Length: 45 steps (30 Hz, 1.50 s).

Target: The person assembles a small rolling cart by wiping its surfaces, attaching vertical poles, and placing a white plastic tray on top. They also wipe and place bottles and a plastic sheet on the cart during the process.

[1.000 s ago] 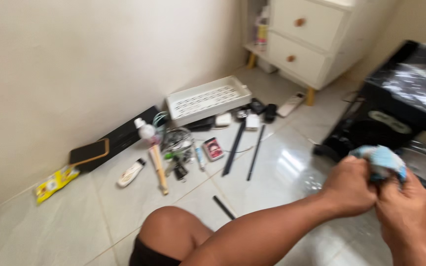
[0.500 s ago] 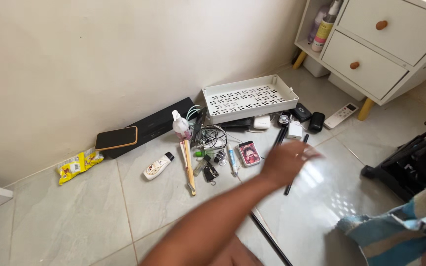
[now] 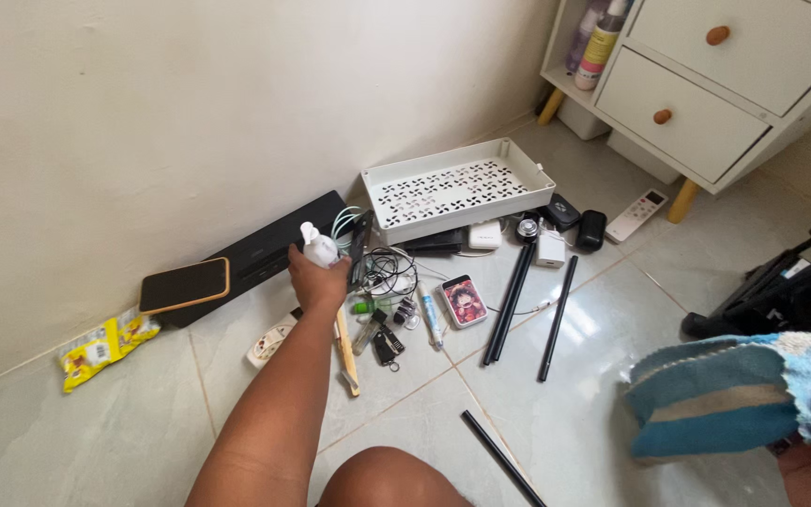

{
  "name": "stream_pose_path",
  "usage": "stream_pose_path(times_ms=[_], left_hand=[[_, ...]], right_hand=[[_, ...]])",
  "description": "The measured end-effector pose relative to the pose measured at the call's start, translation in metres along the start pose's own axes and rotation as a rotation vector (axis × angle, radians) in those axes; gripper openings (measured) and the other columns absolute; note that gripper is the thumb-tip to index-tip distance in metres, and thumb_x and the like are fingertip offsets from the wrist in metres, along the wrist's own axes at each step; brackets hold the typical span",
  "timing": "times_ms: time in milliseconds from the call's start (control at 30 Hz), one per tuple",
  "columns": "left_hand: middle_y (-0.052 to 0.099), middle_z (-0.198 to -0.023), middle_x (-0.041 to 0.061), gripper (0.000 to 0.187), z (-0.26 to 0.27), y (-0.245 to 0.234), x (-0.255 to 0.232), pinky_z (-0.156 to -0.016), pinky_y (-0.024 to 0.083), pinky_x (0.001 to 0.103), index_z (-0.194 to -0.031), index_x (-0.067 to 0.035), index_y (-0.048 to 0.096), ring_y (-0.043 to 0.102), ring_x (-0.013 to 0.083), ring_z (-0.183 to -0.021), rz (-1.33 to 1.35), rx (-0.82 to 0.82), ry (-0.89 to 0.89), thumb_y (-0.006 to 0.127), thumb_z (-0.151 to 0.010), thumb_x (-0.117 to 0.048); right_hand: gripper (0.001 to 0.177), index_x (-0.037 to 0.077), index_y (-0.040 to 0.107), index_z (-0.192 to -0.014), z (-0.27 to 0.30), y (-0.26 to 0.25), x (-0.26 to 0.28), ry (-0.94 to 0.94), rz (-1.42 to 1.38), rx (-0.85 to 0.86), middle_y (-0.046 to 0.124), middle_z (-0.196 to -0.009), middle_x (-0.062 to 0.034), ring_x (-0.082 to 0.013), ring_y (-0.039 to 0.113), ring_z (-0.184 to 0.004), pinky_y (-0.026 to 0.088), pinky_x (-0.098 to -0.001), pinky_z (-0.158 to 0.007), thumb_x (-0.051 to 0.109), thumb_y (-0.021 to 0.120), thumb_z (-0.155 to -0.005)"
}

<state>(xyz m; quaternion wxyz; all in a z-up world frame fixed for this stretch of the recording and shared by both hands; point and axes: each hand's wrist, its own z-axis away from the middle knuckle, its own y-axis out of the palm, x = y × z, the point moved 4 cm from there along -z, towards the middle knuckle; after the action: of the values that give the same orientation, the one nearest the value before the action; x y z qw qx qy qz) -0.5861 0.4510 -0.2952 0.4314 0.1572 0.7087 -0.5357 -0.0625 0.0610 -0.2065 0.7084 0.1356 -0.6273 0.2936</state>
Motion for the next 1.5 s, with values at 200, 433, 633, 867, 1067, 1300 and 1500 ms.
stream_pose_path(times_ms=[200,433,633,867,1067,1300,1500], left_hand=[[0.067,-0.126,0.022,0.086,-0.005,0.008,-0.002,-0.099,0.052,0.045,-0.141,-0.004,0.046,0.067,0.0371,-0.114,0.01,0.061,-0.029,0.091,-0.072,-0.027],[0.065,-0.117,0.018,0.058,0.02,-0.017,-0.07,-0.089,0.054,0.04,-0.123,-0.004,0.058,0.069,0.0302,-0.101,0.242,-0.141,0.332,0.089,-0.076,-0.018],[0.052,-0.121,0.012,0.07,0.077,-0.006,-0.181,-0.085,0.056,0.032,-0.136,-0.002,0.045,0.063,0.0185,-0.102,0.566,0.195,0.495,0.086,-0.081,-0.016],[0.066,-0.098,0.003,0.055,0.245,0.013,-0.281,-0.072,0.058,0.026,-0.125,-0.003,0.055,0.063,0.0112,-0.084,0.921,0.77,0.342,0.083,-0.08,-0.015],[0.061,-0.108,-0.001,0.063,0.395,0.01,-0.281,-0.083,0.062,0.029,-0.13,-0.02,0.036,0.066,0.0107,-0.099,0.895,1.33,0.075,0.076,-0.081,-0.023],[0.066,-0.123,0.013,0.073,0.442,0.032,-0.264,-0.092,0.054,0.03,-0.138,-0.009,0.05,0.064,0.0177,-0.109,0.896,1.363,0.228,0.066,-0.089,-0.06],[0.07,-0.114,0.01,0.096,0.445,0.029,-0.272,-0.089,0.055,0.033,-0.144,-0.009,0.05,0.069,0.0201,-0.106,0.592,1.419,0.514,0.053,-0.082,-0.082]], right_hand=[[0.059,0.01,0.045,-0.142,0.045,0.026,0.066,0.196,-0.137,-0.008,0.056,-0.133,-0.0114,-0.0286,0.055,-0.118,0.043,-0.0553,-0.104,0.051,0.015,-0.112],[0.058,0.011,0.046,-0.14,0.058,0.037,0.094,0.195,-0.167,0.039,0.057,-0.131,-0.0122,-0.0291,0.056,-0.116,0.046,-0.0539,-0.104,0.049,0.013,-0.11],[0.058,0.011,0.046,-0.142,0.07,0.034,0.113,0.133,-0.261,0.061,0.057,-0.137,-0.0099,-0.0275,0.055,-0.122,0.042,-0.0524,-0.109,0.048,0.015,-0.11],[0.054,0.014,0.044,-0.143,0.086,0.008,0.117,0.087,-0.437,0.076,0.057,-0.135,-0.0087,-0.0303,0.055,-0.121,0.041,-0.0575,-0.109,0.047,0.019,-0.109],[0.058,0.011,0.034,-0.16,0.07,-0.023,0.082,-0.244,-0.077,0.039,0.062,-0.137,-0.0095,-0.0246,0.063,-0.117,0.047,-0.0461,-0.109,0.038,0.037,-0.108],[0.048,-0.003,0.059,-0.13,0.069,-0.001,0.039,-0.516,0.282,0.182,0.07,-0.118,-0.0197,-0.0296,0.066,-0.108,0.05,-0.0421,-0.094,0.034,0.036,-0.11],[0.067,-0.001,0.071,-0.113,0.04,-0.009,0.081,-0.16,0.102,0.171,0.076,-0.106,-0.0179,-0.0278,0.069,-0.1,0.052,-0.0381,-0.093,0.052,0.031,-0.105]])
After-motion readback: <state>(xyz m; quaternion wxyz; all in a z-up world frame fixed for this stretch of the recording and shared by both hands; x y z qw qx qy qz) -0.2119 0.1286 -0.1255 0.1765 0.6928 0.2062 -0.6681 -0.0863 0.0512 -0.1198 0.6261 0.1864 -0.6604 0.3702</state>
